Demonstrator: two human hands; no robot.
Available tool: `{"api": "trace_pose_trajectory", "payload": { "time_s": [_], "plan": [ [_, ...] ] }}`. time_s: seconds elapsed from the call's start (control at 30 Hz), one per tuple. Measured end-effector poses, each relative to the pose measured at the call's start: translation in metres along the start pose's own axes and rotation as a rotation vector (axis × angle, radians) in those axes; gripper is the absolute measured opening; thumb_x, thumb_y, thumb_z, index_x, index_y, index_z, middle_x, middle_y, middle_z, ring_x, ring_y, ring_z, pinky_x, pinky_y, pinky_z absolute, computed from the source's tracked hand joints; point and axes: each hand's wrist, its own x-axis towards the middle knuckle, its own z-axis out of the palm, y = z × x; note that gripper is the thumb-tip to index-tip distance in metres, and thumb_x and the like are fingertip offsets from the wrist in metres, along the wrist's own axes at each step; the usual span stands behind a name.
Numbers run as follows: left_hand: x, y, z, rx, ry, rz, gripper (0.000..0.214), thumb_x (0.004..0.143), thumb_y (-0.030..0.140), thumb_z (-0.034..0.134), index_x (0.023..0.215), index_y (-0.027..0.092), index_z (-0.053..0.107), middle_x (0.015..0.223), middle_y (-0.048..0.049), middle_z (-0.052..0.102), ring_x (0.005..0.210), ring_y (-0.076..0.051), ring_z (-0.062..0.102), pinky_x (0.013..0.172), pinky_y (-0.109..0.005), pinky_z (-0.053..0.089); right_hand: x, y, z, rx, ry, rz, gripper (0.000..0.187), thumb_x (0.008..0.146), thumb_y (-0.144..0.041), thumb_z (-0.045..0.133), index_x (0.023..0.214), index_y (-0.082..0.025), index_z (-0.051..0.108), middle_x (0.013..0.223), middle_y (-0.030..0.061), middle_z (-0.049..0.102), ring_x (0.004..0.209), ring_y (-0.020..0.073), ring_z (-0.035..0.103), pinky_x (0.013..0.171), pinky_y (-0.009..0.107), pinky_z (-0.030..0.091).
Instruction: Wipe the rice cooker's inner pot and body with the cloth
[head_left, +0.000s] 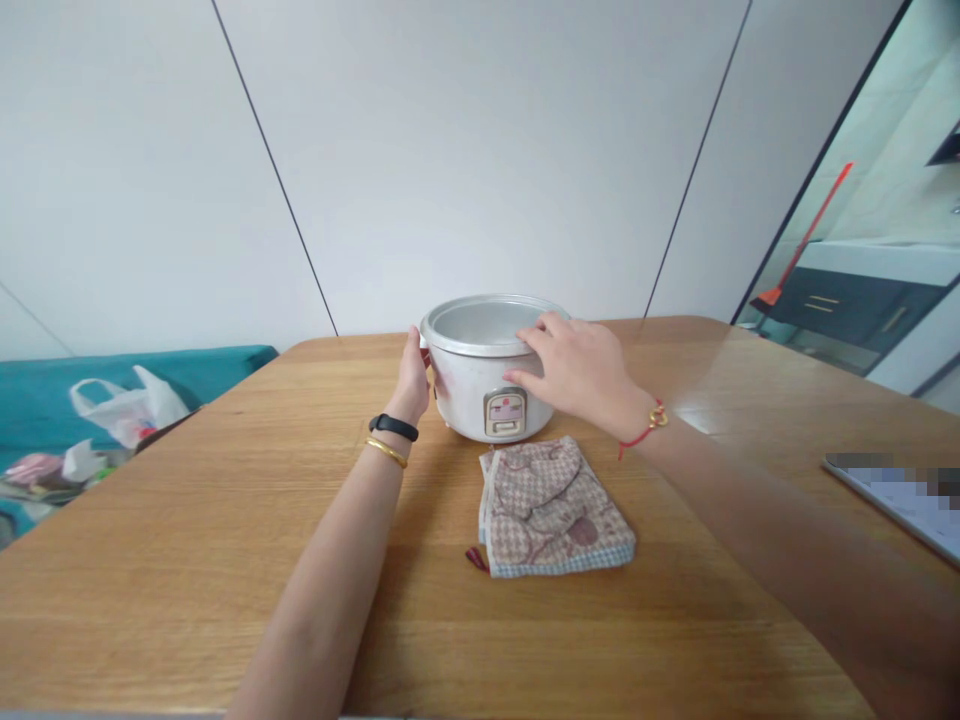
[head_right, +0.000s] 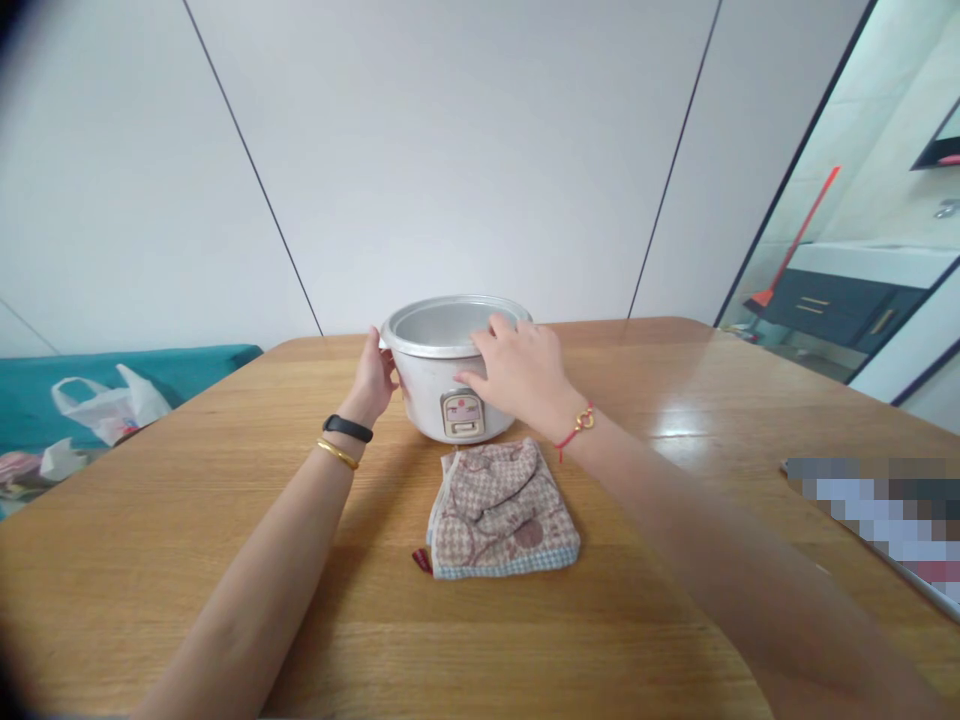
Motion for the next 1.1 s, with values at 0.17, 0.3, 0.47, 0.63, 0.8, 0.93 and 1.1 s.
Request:
{"api": "trace_pose_trajectory", "payload": {
  "time_s": [0.17,0.3,0.47,0.63,0.8,0.93,1.1],
  "plan": [
    [-0.007,0.007,0.006,0.052,0.103,-0.09,0.061,0.09,0.082,0.047,0.098,0.025,0.07,0.123,-0.01,0.075,0.142,-0.039,0.052,0.111,-0.057,0.044,0.0,-0.018,0.012,0.002,0.13,-0.049,0.057,0.093,-0.057,0.067,0.141,-0.025,0.065,0.142,0.0152,0.062,0.13,0.0413,0.048,0.111,0.062,0.031],
    [-0.012,0.011,0.009,0.032,0.109,-0.106,0.061,0.093,0.08,0.045,0.103,0.026,0.071,0.13,-0.0084,0.073,0.144,-0.037,0.049,0.113,-0.056,0.042,0.006,-0.034,0.021,0.013,0.112,-0.121,0.067,0.092,-0.055,0.07,0.149,-0.022,0.056,0.14,0.0151,0.064,0.13,0.0391,0.05,0.114,0.06,0.027],
    [-0.012,0.009,0.009,0.01,0.095,-0.108,0.059,0.093,0.079,0.047,0.097,0.025,0.069,0.127,-0.0088,0.074,0.146,-0.038,0.047,0.118,-0.059,0.036,0.012,-0.041,0.027,0.005,0.033,-0.103,0.056,0.093,-0.053,0.071,0.138,-0.02,0.062,0.118,0.0151,0.072,0.108,0.0346,0.06,0.094,0.046,0.039],
    [-0.01,0.008,0.007,0.041,0.108,-0.079,0.056,0.094,0.078,0.045,0.103,0.028,0.067,0.141,-0.0099,0.067,0.148,-0.038,0.047,0.124,-0.069,0.024,0.011,-0.026,0.029,-0.012,0.018,-0.063,0.046,0.094,-0.05,0.07,0.129,-0.021,0.066,0.114,0.0136,0.072,0.106,0.0334,0.061,0.089,0.042,0.038],
    [-0.011,0.017,0.001,0.046,0.145,-0.073,0.065,0.093,0.08,0.04,0.135,0.034,0.059,0.157,-0.0137,0.055,0.153,-0.038,0.042,0.125,-0.073,0.01,0.007,0.028,0.037,-0.054,0.01,-0.019,0.046,0.095,-0.049,0.067,0.132,-0.023,0.067,0.114,0.0134,0.073,0.104,0.0325,0.061,0.091,0.044,0.041],
    [-0.011,0.023,-0.001,0.007,0.197,-0.096,0.064,0.097,0.074,0.037,0.144,0.034,0.054,0.159,-0.0143,0.053,0.152,-0.036,0.044,0.125,-0.073,0.002,-0.002,0.093,0.045,-0.062,-0.019,0.061,0.052,0.092,-0.049,0.067,0.137,-0.021,0.067,0.116,0.0155,0.072,0.107,0.0342,0.06,0.095,0.047,0.041],
    [-0.011,0.02,-0.013,0.06,0.172,-0.103,0.061,0.094,0.076,0.047,0.137,0.035,0.058,0.158,-0.0141,0.054,0.152,-0.038,0.044,0.125,-0.073,0.002,-0.019,0.168,0.046,-0.037,-0.016,0.263,0.047,0.088,-0.044,0.074,0.129,-0.023,0.071,0.117,0.0169,0.07,0.112,0.0367,0.056,0.103,0.061,0.034]
  ]
}}
